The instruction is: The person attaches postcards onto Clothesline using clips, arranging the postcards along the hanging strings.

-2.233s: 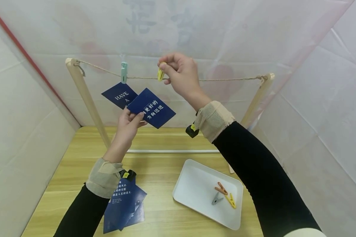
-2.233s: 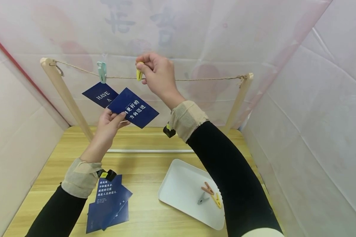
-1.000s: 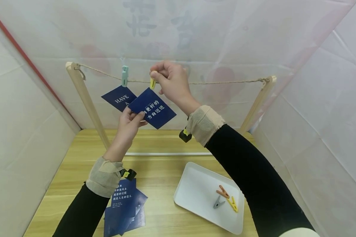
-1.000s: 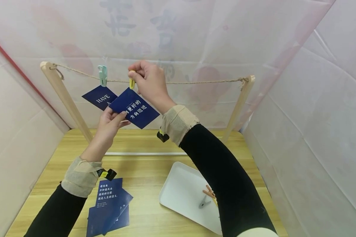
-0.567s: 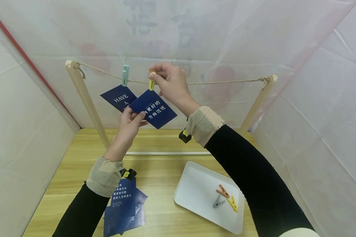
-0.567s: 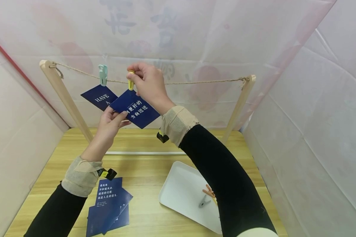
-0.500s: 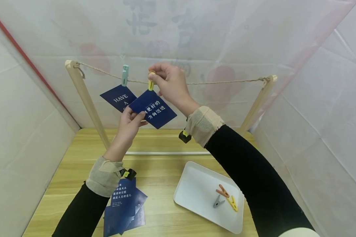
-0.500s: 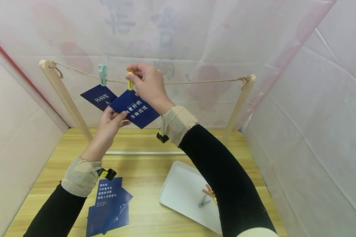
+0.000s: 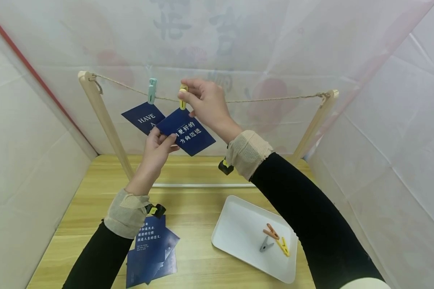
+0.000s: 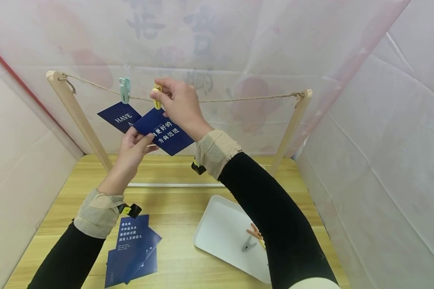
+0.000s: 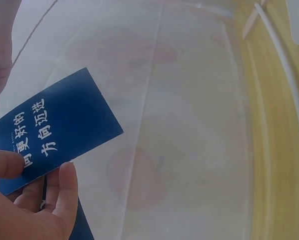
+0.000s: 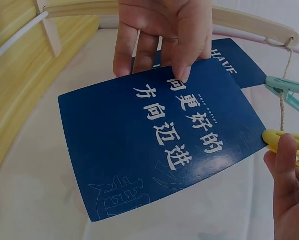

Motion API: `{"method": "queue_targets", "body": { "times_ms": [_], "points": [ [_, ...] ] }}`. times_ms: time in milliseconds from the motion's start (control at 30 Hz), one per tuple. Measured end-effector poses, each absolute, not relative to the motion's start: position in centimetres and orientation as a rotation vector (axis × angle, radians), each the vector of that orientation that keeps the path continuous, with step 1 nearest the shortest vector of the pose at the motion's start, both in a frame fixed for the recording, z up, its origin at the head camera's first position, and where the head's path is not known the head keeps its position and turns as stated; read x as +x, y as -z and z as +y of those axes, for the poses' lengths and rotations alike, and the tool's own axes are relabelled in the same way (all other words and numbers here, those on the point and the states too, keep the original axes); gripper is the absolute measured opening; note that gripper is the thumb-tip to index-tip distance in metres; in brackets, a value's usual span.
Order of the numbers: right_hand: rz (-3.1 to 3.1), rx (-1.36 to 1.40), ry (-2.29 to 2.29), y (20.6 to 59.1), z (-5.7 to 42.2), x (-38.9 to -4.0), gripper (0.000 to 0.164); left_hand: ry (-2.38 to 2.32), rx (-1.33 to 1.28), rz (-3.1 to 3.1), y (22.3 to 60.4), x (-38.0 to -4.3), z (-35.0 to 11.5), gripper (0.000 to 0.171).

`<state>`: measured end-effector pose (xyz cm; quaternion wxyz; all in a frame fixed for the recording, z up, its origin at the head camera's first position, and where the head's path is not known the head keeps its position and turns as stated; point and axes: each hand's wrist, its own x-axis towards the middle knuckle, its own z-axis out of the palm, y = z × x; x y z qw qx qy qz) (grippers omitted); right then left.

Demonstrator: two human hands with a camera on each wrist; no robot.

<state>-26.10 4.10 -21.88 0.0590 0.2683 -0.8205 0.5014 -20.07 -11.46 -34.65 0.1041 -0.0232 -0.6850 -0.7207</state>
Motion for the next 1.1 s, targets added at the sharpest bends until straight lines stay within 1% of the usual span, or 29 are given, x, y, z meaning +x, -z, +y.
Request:
{"method": "queue_targets", "body": {
  "times_ms": [300,533,600,767,967,1100],
  "points": [
    [-2.521,0.819,-1.419,22.0,4.1,-25.9,0.046,2.143,-0.05,-2.018,34.6,-20.0,-11.4,0.039],
    [-2.502,0.826,-1.436,22.1,4.1,-25.8,0.054,2.151,-0.046,-2.006,34.8,-19.9,-11.6,0.037],
    [-2.493,0.821,-1.456,22.1,4.2,-25.8,0.058,2.152,-0.043,-2.001,35.0,-19.9,-11.7,0.033],
    [-2.484,0.802,-1.472,22.3,4.4,-25.7,0.066,2.16,-0.017,-1.982,35.4,-19.9,-12.0,0.015],
    [-2.446,0.809,-1.415,22.6,5.2,-25.6,0.066,2.167,-0.002,-1.982,35.8,-19.8,-12.3,0.012],
    [-2.355,0.848,-1.348,23.0,6.1,-25.6,0.062,2.173,0.014,-1.987,36.1,-19.7,-12.4,0.016]
  ]
}}
